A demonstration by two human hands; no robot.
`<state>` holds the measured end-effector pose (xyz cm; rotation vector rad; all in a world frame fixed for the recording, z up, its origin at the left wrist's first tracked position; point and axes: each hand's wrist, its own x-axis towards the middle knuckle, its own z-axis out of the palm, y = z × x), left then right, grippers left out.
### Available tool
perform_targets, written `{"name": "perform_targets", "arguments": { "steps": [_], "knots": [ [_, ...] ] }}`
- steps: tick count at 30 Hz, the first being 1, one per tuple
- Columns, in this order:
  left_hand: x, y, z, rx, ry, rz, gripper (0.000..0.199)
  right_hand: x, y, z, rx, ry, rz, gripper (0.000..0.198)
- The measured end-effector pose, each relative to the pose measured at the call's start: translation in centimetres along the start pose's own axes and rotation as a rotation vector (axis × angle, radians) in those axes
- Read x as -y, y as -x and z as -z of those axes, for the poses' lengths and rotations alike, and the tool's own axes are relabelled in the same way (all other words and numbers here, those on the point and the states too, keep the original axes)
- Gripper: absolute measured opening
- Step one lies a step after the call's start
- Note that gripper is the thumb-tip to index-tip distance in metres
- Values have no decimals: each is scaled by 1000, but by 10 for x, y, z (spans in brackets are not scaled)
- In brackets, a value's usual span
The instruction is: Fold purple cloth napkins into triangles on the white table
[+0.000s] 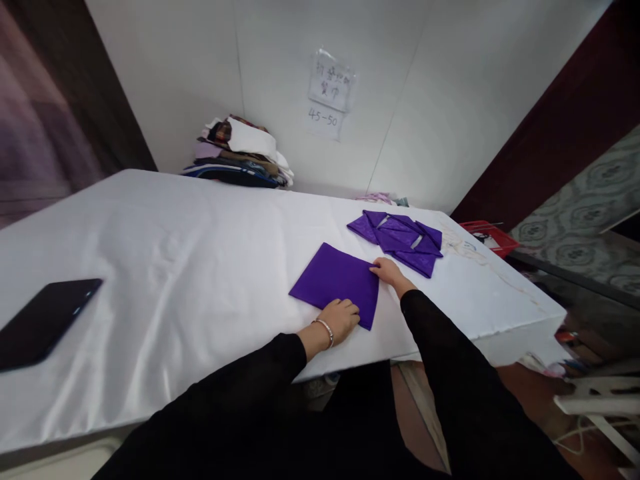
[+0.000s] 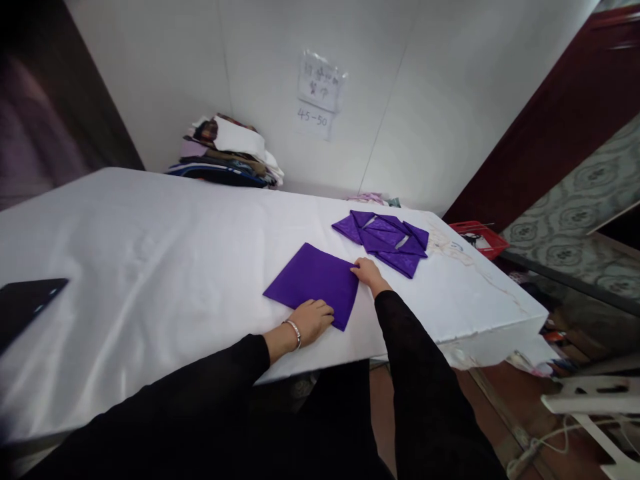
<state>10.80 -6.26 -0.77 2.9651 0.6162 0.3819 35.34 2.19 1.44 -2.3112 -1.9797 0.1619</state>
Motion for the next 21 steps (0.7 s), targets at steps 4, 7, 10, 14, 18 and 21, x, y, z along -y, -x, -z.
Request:
{"name": "perform_targets", "arguments": {
  "steps": [4,7,10,14,18,21],
  "knots": [
    [0,-2,0,8,-72,-23,18,3,-2,6,36,-10,-41,13],
    [11,7,4,-9,-83,-8,19,4,10,10,71,-36,-78,7],
    [31,28,14,-19,-45,33,20,-2,35,9,149,-94,-111,6],
    [46,54,29,-53,132,68,25,-16,69,8,226,-120,-139,4],
    [40,55,33,-128,266,136,30,-9,74,20,33,-36,-38,28],
    [31,45,28,-148,267,193,32,30,65,25,-49,-178,244,44]
  ]
}}
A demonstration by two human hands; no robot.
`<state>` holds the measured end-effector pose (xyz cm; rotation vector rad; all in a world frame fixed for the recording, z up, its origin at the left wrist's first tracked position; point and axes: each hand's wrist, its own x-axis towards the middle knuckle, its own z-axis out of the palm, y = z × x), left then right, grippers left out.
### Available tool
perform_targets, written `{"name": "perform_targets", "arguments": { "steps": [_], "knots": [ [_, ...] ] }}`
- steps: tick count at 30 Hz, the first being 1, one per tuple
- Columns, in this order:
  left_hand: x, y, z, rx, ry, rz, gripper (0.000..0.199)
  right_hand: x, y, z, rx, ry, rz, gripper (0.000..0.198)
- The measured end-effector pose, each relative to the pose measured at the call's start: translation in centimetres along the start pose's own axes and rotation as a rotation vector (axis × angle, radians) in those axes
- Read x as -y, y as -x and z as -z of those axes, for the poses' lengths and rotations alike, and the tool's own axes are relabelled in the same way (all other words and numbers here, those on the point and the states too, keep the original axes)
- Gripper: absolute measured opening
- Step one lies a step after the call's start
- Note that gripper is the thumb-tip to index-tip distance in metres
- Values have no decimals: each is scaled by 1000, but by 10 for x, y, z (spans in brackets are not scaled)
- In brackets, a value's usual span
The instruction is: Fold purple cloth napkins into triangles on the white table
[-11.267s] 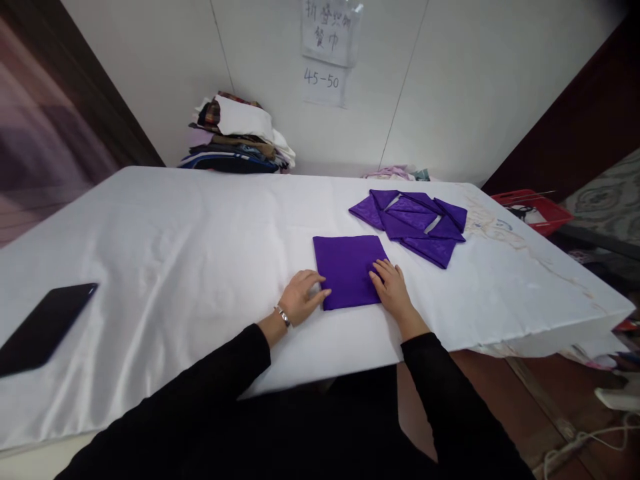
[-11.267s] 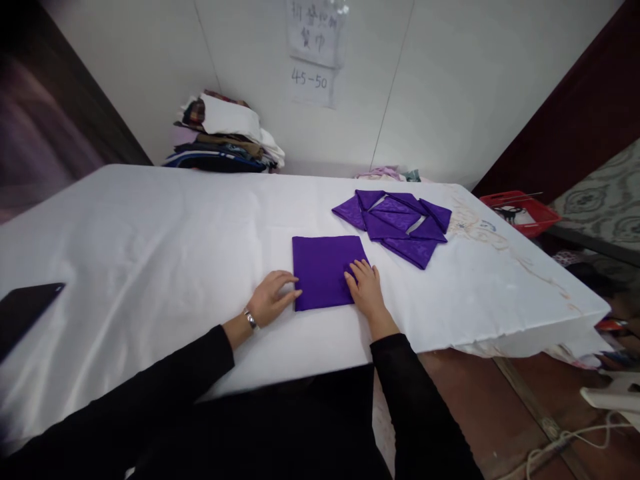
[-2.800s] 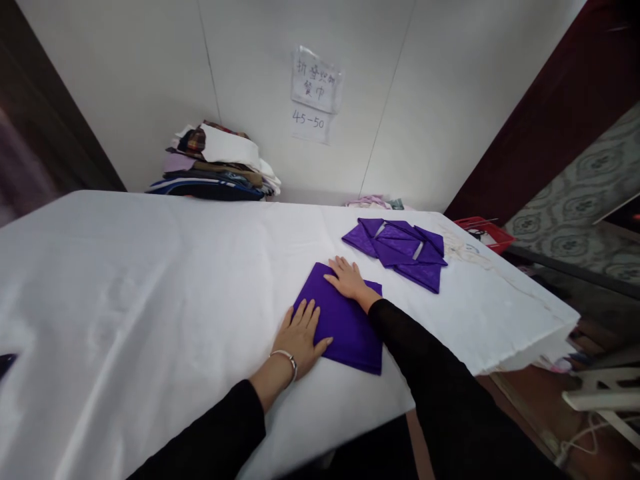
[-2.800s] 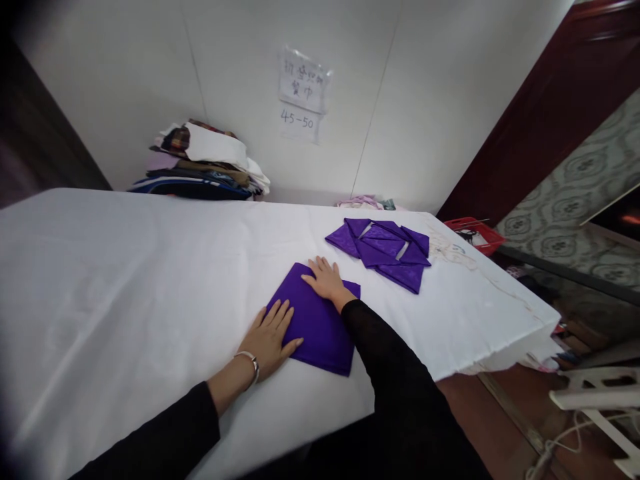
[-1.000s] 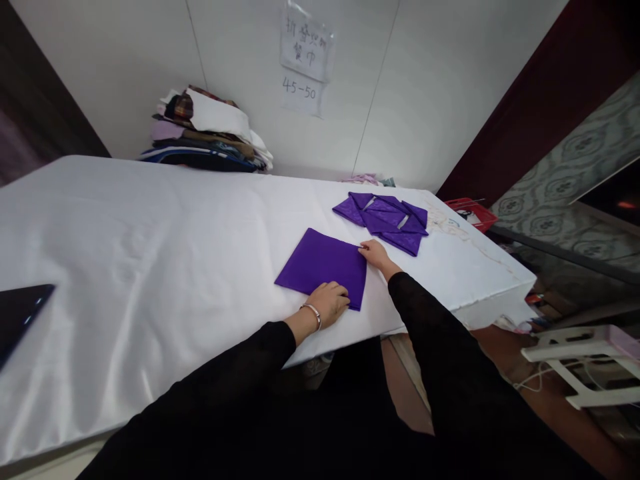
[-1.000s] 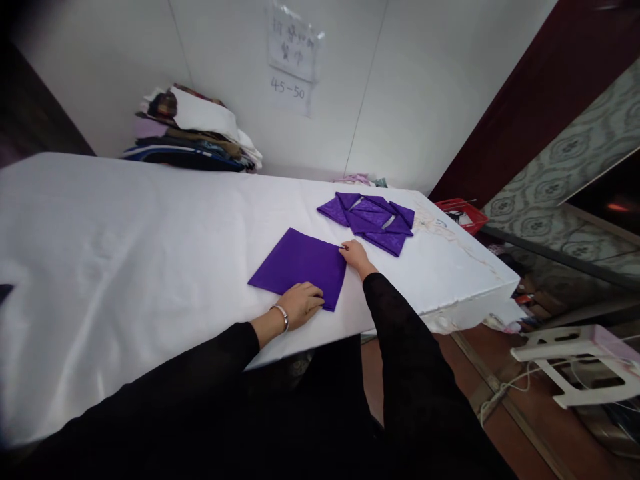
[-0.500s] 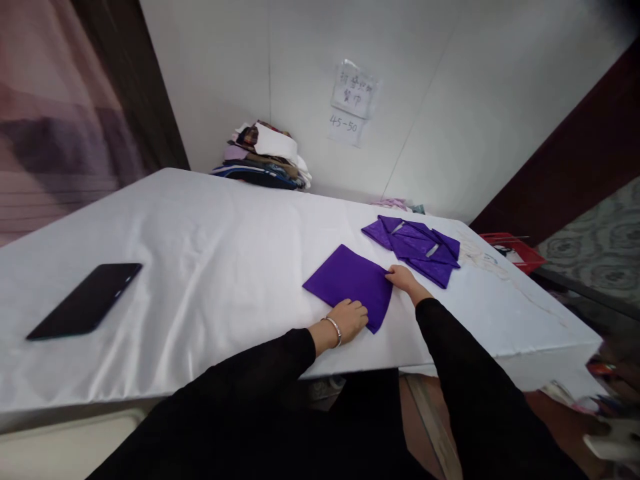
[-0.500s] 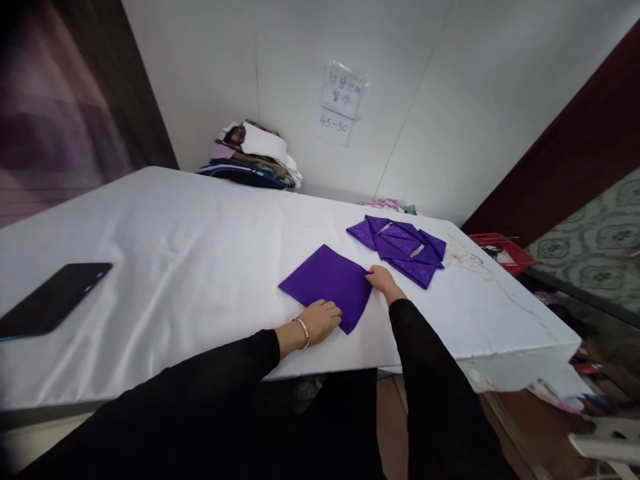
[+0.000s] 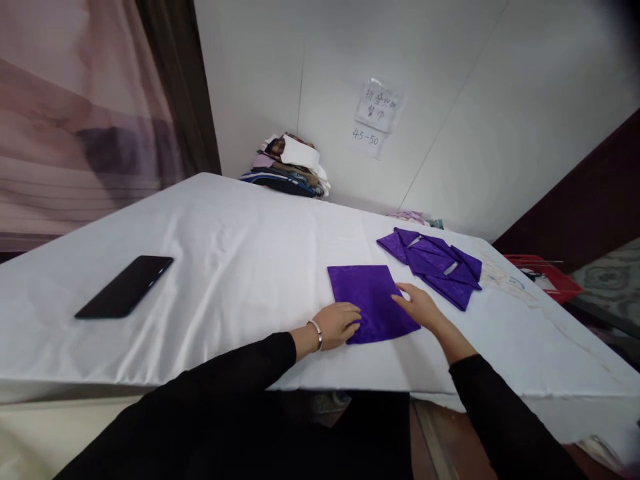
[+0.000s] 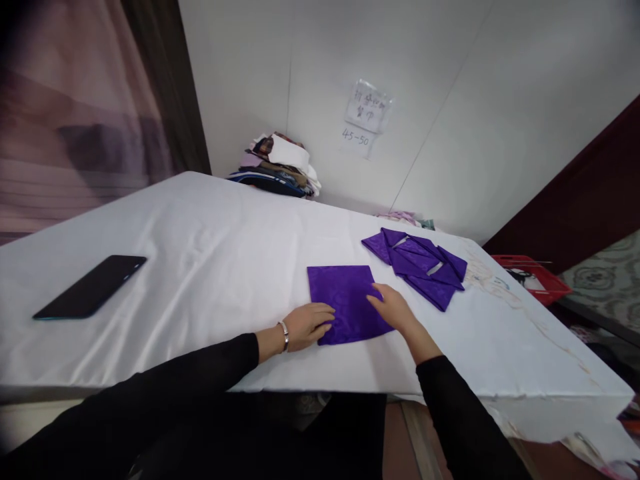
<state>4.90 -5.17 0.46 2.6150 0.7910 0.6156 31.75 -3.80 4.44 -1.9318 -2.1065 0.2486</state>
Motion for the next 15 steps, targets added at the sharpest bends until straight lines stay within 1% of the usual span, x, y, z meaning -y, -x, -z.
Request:
{"name": "perform_targets", "arguments": {
  "steps": [2,3,4,6,9,12,15],
  "knots": [
    [-4,-3,-7,60,-43,22,40,35,-14,-11,44,-78,199,51],
    [-6,-4,-11,102,-68,30,47,54,-20,-19,97,-85,290,54],
    [-7,-4,-14,139,-90,39,55,71,-26,-27,163,-76,366,58],
    [-9,-2,-18,182,-116,52,63,100,-38,-45,274,-38,464,64],
    [-9,1,-22,191,-124,52,64,123,-58,-67,330,21,512,68],
    [-8,2,-25,195,-121,49,64,126,-81,-83,320,74,510,70],
    [-7,2,-26,213,-111,57,65,123,-105,-94,281,108,474,71]
  ]
}}
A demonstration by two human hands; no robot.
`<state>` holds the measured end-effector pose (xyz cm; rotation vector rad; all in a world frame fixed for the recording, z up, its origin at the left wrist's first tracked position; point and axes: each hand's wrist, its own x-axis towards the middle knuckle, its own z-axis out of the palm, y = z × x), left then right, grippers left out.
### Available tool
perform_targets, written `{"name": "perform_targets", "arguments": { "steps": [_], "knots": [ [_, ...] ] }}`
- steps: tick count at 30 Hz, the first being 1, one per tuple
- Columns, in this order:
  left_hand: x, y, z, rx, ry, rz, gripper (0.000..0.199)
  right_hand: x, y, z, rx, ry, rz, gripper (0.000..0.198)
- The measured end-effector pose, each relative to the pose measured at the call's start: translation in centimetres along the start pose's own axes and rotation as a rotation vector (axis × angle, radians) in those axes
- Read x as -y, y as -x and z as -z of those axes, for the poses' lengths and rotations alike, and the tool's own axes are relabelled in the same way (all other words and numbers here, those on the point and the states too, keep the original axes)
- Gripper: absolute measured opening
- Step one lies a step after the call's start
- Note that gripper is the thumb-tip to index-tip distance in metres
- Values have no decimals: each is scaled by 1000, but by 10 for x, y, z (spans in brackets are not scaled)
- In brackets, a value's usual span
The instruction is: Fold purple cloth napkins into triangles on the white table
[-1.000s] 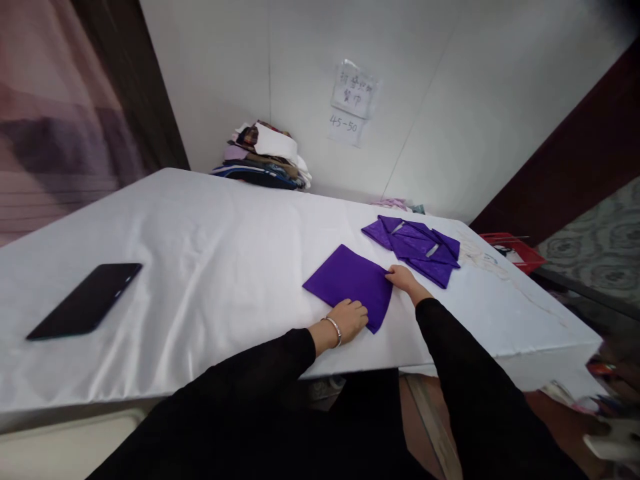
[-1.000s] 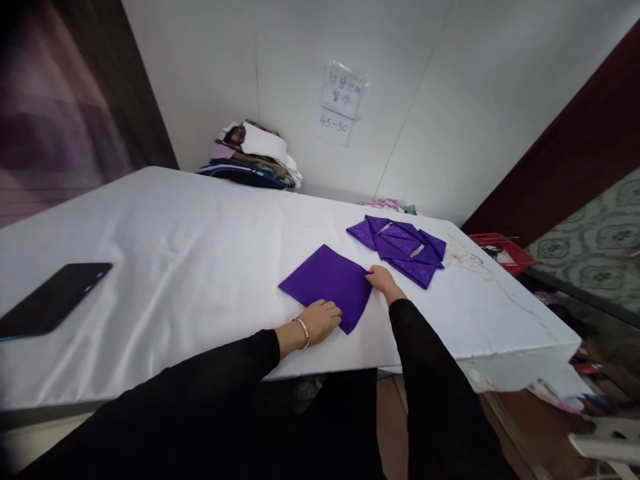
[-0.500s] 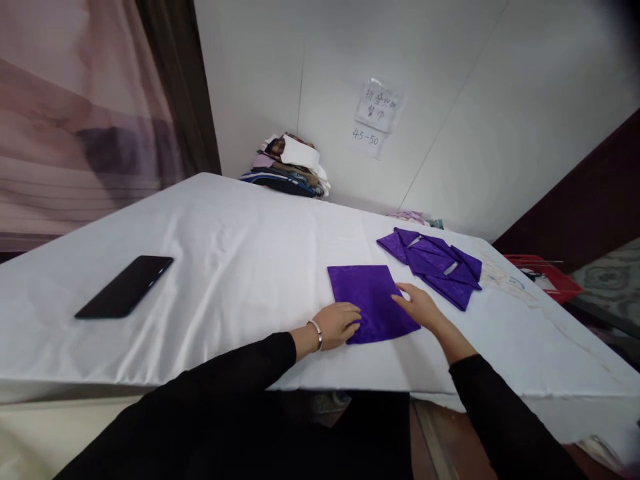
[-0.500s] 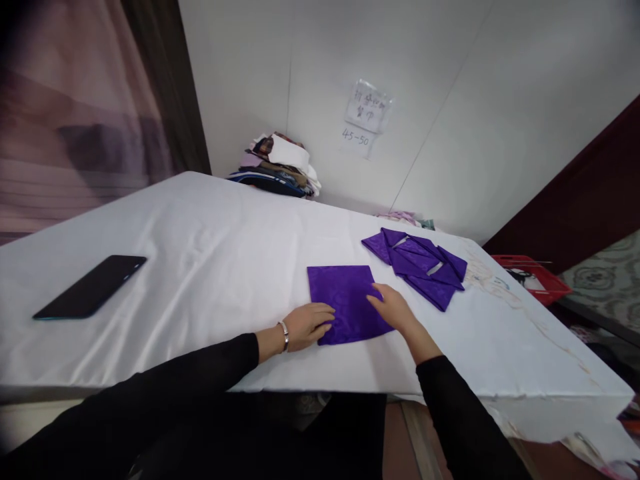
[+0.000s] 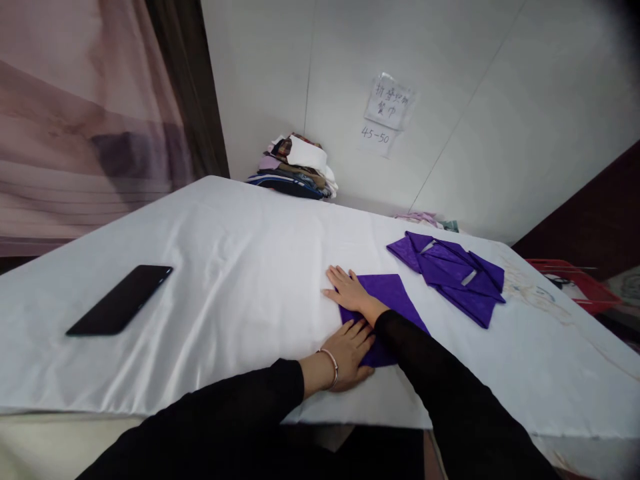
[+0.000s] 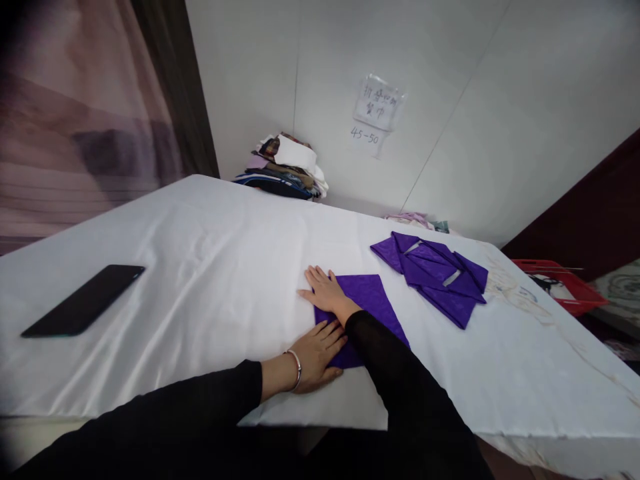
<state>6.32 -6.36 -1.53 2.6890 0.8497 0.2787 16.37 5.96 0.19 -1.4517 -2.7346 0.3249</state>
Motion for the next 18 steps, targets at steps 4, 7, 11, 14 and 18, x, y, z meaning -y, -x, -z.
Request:
{"name": "perform_targets", "arguments": {
  "steps": [4,7,11,14,18],
  "knots": [
    [0,0,1,31,31,4,65,-12,-22,0,-33,1,-54,71],
    [0,1,0,13,56,-2,65,-17,-31,3,-35,-15,-85,70],
    [2,6,-1,-13,105,-17,68,-18,-26,6,-56,-29,-96,68],
    [8,5,10,-55,174,-29,64,-19,-15,6,-113,-24,-103,67],
    [35,-14,39,-331,208,107,41,-25,-8,10,-112,-25,-173,64]
  ]
}}
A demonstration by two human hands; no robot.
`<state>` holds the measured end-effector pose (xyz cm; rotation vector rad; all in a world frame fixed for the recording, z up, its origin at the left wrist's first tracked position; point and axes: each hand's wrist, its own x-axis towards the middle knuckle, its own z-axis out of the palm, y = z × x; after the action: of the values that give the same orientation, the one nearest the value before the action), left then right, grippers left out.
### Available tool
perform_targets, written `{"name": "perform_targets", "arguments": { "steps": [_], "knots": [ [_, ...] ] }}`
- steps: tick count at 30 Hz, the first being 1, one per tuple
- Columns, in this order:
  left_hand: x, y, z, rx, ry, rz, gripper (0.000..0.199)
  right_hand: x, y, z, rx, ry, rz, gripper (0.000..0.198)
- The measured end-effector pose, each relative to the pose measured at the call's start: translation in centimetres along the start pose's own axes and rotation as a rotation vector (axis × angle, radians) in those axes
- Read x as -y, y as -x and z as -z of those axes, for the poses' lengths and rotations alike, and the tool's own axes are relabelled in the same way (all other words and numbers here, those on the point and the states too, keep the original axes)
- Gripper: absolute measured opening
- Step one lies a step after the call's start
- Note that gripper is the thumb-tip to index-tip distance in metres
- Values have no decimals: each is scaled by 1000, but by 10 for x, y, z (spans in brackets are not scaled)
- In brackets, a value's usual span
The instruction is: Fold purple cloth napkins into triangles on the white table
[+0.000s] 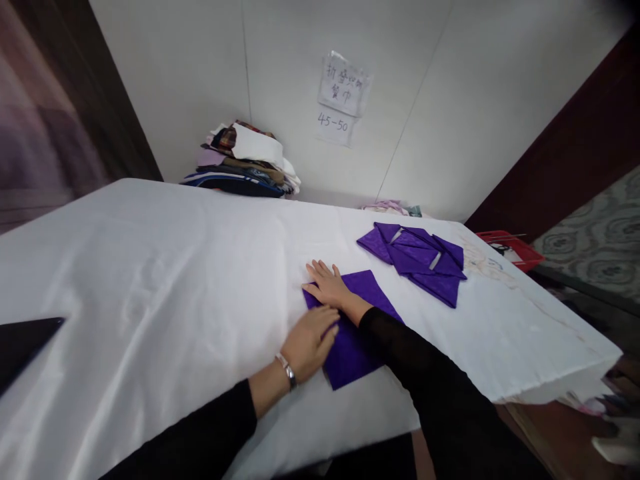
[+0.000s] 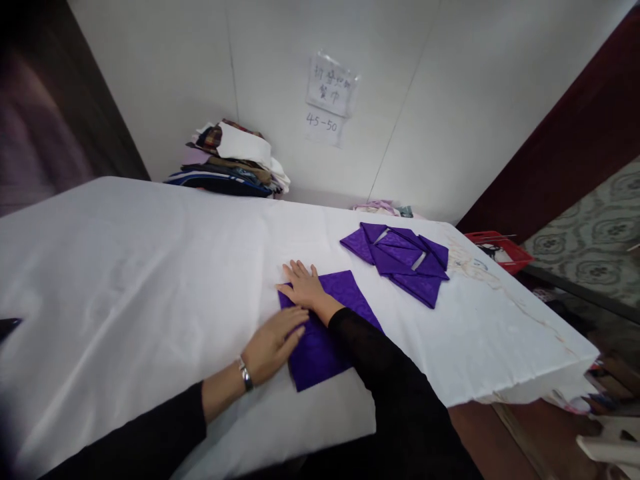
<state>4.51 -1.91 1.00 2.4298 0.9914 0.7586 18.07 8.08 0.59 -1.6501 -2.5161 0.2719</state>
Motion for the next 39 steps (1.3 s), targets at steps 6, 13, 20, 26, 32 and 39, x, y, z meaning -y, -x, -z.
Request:
{"name": "perform_targets", "arguments": {
  "steps": [6,13,20,26,32,39],
  "knots": [
    [40,-43,-5,52,-374,334,63,-8,-8,-1,-6,39,-111,53],
    [48,-38,-18,217,-497,377,78,-32,-12,-5,2,38,-175,61],
    [47,-37,-16,217,-531,371,77,-101,-3,10,43,55,-384,62],
    [46,-37,-16,221,-525,369,77,-139,21,15,8,122,-521,56],
    [48,-38,-13,191,-470,331,77,-144,75,17,-178,-90,-534,53],
    [42,-32,-3,156,-362,225,66,-127,165,30,-455,-642,-546,49]
  ]
}}
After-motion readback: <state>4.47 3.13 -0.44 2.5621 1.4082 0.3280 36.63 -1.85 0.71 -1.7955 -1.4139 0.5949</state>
